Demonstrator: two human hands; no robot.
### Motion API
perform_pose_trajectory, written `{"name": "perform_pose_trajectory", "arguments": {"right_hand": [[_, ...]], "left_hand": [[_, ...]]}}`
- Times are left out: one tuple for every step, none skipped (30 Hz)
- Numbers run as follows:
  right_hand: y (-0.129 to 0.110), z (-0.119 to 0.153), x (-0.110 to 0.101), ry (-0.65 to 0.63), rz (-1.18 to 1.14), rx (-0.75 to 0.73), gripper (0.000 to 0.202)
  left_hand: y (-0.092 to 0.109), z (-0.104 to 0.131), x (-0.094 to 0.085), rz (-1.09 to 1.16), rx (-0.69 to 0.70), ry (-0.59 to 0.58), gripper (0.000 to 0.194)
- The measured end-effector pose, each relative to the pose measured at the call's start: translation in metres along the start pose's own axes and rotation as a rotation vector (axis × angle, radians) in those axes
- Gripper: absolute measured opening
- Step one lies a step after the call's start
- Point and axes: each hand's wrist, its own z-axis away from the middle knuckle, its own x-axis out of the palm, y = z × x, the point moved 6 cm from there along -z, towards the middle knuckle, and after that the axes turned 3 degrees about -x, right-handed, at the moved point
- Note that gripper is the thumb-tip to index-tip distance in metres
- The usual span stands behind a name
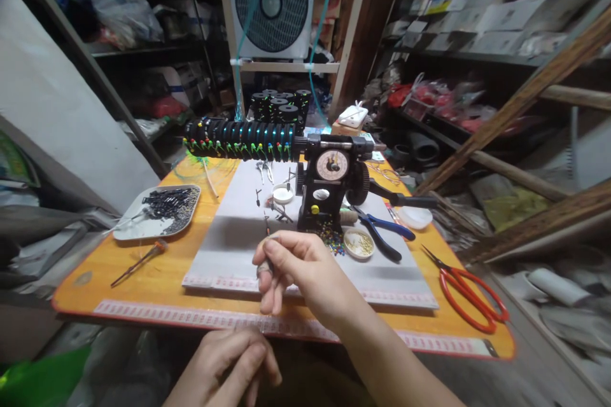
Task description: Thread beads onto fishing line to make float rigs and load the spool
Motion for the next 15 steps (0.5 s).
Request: {"name": "perform_pose_trajectory", "arguments": {"right_hand": [[0.0, 0.0, -0.002, 0.006, 0.051, -0.003, 0.036], [0.0, 0.0, -0.005, 0.018, 0.109, -0.015, 0.035], [-0.002, 0.0, -0.007, 0.036, 0.173, -0.035, 0.034], [-0.004, 0.0, -0.01, 0.059, 0.24, -0.064, 0.031], [-0.007, -0.001, -0.012, 0.082, 0.309, -0.096, 0.029], [-0.009, -0.001, -0.014, 0.102, 0.378, -0.127, 0.026], [-0.01, -0.001, -0.015, 0.118, 0.443, -0.153, 0.024], [-0.011, -0.001, -0.015, 0.128, 0.503, -0.174, 0.024], [-0.011, 0.0, -0.015, 0.135, 0.557, -0.189, 0.024], [-0.011, 0.0, -0.015, 0.137, 0.606, -0.2, 0.026], [-0.011, 0.001, -0.015, 0.138, 0.649, -0.207, 0.026], [-0.011, 0.001, -0.015, 0.141, 0.688, -0.214, 0.026], [-0.011, 0.003, -0.016, 0.146, 0.723, -0.219, 0.025], [-0.011, 0.004, -0.017, 0.15, 0.756, -0.224, 0.023], [-0.01, 0.005, -0.018, 0.154, 0.786, -0.227, 0.021]], "left_hand": [[0.004, -0.004, -0.009, -0.05, 0.026, 0.016, 0.04], [0.009, -0.01, -0.02, -0.084, 0.059, 0.055, 0.035], [0.015, -0.018, -0.035, -0.095, 0.077, 0.13, 0.032], [0.021, -0.027, -0.052, -0.103, 0.095, 0.233, 0.031], [0.027, -0.038, -0.068, -0.104, 0.104, 0.336, 0.031], [0.033, -0.049, -0.086, -0.088, 0.107, 0.453, 0.031], [0.038, -0.063, -0.098, -0.078, 0.106, 0.501, 0.036], [0.042, -0.077, -0.108, -0.067, 0.106, 0.522, 0.041], [0.046, -0.091, -0.116, -0.058, 0.108, 0.543, 0.043], [0.049, -0.103, -0.123, -0.047, 0.112, 0.555, 0.039], [0.051, -0.114, -0.127, -0.032, 0.12, 0.554, 0.033], [0.052, -0.121, -0.129, -0.009, 0.128, 0.546, 0.025], [0.052, -0.126, -0.129, 0.022, 0.136, 0.536, 0.018], [0.051, -0.127, -0.128, 0.062, 0.145, 0.521, 0.014], [0.049, -0.125, -0.126, 0.113, 0.156, 0.504, 0.014]]}}
